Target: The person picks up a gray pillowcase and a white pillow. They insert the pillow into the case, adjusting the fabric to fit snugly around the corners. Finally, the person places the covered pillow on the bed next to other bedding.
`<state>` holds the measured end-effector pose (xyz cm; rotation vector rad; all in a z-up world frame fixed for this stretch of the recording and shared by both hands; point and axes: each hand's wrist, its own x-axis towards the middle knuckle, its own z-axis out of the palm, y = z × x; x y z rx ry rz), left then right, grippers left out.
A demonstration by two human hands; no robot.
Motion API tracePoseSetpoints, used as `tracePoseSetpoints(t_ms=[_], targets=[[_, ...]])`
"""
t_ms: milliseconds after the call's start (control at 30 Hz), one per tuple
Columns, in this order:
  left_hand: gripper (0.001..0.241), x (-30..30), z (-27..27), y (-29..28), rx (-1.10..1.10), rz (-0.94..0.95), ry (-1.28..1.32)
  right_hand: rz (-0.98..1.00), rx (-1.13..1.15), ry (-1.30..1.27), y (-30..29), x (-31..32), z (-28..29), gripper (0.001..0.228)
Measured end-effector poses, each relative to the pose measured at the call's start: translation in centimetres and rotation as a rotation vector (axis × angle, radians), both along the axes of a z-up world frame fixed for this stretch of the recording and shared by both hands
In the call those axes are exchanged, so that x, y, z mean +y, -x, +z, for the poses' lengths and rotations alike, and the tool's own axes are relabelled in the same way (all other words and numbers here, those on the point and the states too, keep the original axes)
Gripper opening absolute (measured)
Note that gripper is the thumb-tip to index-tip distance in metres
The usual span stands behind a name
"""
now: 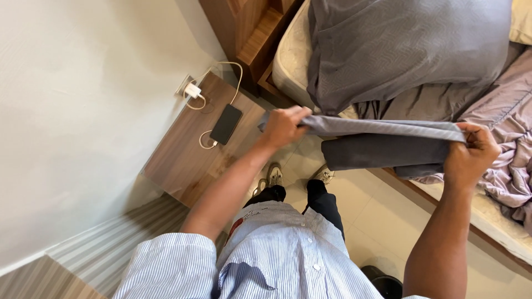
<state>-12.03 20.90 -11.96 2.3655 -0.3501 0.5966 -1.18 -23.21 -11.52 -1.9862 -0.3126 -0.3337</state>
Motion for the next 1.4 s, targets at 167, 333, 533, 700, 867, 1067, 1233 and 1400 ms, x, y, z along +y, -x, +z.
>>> tracePoseSetpoints(t_ms=[167,333,533,700,867,1067,1233,1400], targets=[[0.007,3.0,2.9,-2.5,0.029,0.087,-0.005,-0.061,-0.007,0.268,1.5,-0.8,1.0,0.020],[0.022,2.5,7.4,-4.7,-0.157,0.184,-0.003,-0.075,0.010,0.394,1.7,-1.8,1.1,0.024],[0.018,-1.9,5.8,-9.4,-0.148,0.289,0.535,-0.200,-0.034,0.279,0.2,-6.6,-2.9,0.037],[0.014,-4.6,4.6,-15.8,0.066,0.273,0.622,-0.236,0.310,0.061,-3.5,-13.3,-8.7,0.046],[0.015,-10.0,12.1,-24.0,-0.248,0.173,0.711,-0.440,-0.193,0.160,-13.0,-26.9,-8.5,0.037],[0.013,-14.5,15.6,-25.7,-0.331,0.022,0.300,-0.522,-0.275,0.299,-16.3,-35.8,-12.0,0.030],[0.022,-11.4,2.3,-24.2,0.255,0.098,-0.302,-0.085,-0.053,0.584,-12.3,-29.1,-8.9,0.015],[0.013,-11.5,1.5,-24.0,0.502,0.318,-0.122,0.210,0.762,0.338,-9.1,-28.1,-9.2,0.027]])
